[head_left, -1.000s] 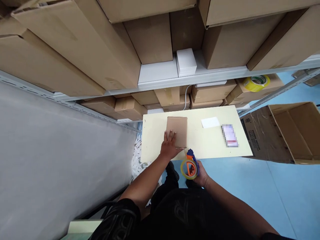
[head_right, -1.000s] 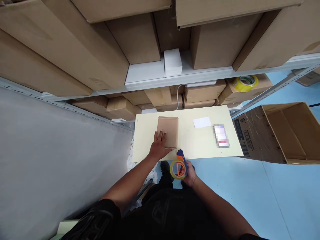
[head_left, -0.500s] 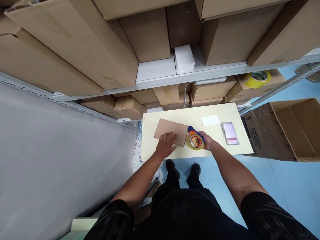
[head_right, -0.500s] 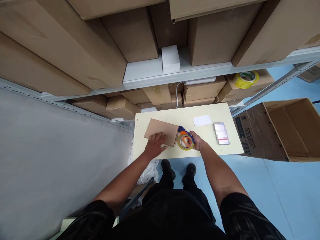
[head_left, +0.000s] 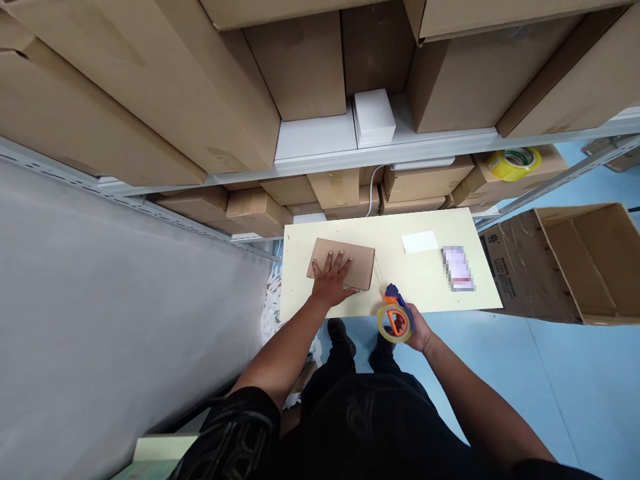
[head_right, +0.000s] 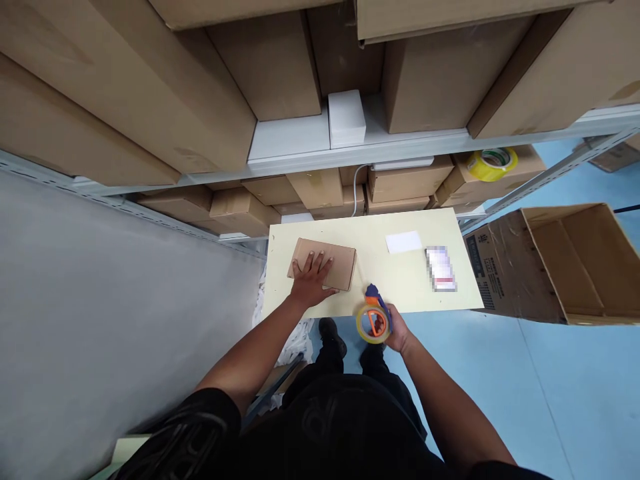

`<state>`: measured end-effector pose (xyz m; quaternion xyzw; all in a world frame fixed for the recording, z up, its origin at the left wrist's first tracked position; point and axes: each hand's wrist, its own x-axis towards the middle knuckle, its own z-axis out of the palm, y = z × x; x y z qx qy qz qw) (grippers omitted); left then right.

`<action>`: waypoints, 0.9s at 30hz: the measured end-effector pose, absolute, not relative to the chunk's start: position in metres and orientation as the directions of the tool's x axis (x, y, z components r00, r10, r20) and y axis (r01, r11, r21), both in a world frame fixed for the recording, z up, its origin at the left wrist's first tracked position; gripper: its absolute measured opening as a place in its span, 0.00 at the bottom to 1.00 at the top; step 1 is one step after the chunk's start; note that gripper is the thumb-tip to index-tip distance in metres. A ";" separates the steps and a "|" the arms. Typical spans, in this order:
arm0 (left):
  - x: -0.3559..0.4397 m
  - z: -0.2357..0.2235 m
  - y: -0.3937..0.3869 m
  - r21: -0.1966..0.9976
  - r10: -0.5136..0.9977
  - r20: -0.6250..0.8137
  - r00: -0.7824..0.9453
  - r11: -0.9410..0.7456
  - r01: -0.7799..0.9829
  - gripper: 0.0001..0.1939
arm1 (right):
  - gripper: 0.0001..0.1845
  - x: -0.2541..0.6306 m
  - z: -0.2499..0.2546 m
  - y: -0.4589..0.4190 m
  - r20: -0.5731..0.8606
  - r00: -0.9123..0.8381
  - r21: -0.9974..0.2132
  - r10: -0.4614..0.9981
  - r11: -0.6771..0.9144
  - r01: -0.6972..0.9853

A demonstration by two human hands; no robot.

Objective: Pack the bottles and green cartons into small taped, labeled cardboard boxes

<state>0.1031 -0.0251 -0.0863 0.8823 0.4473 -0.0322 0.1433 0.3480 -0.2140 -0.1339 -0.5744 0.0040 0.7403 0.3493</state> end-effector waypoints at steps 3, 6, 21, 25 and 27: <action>0.105 -0.086 -0.026 0.214 0.781 -0.189 0.595 -0.559 0.801 0.49 | 0.25 0.348 -0.130 -0.241 -0.908 -0.178 -0.218 0.380 -0.788 -0.575; 0.107 -0.085 -0.027 0.204 0.780 -0.201 0.592 -0.558 0.805 0.50 | 0.22 0.347 -0.125 -0.231 -0.938 -0.161 -0.202 0.307 -0.862 -0.464; 0.111 -0.082 -0.029 0.233 0.787 -0.231 0.572 -0.526 0.818 0.51 | 0.18 0.273 -0.112 -0.148 -0.863 0.067 -0.494 0.500 -0.865 0.091; 0.107 -0.076 -0.025 0.332 0.782 -0.231 0.580 -0.497 0.802 0.48 | 0.15 0.323 -0.110 -0.185 -0.824 0.135 -0.536 0.550 -0.835 0.126; 0.098 -0.072 -0.021 0.393 0.798 -0.192 0.572 -0.471 0.789 0.43 | 0.16 0.350 -0.110 -0.199 -0.761 0.266 -0.560 0.592 -0.806 0.193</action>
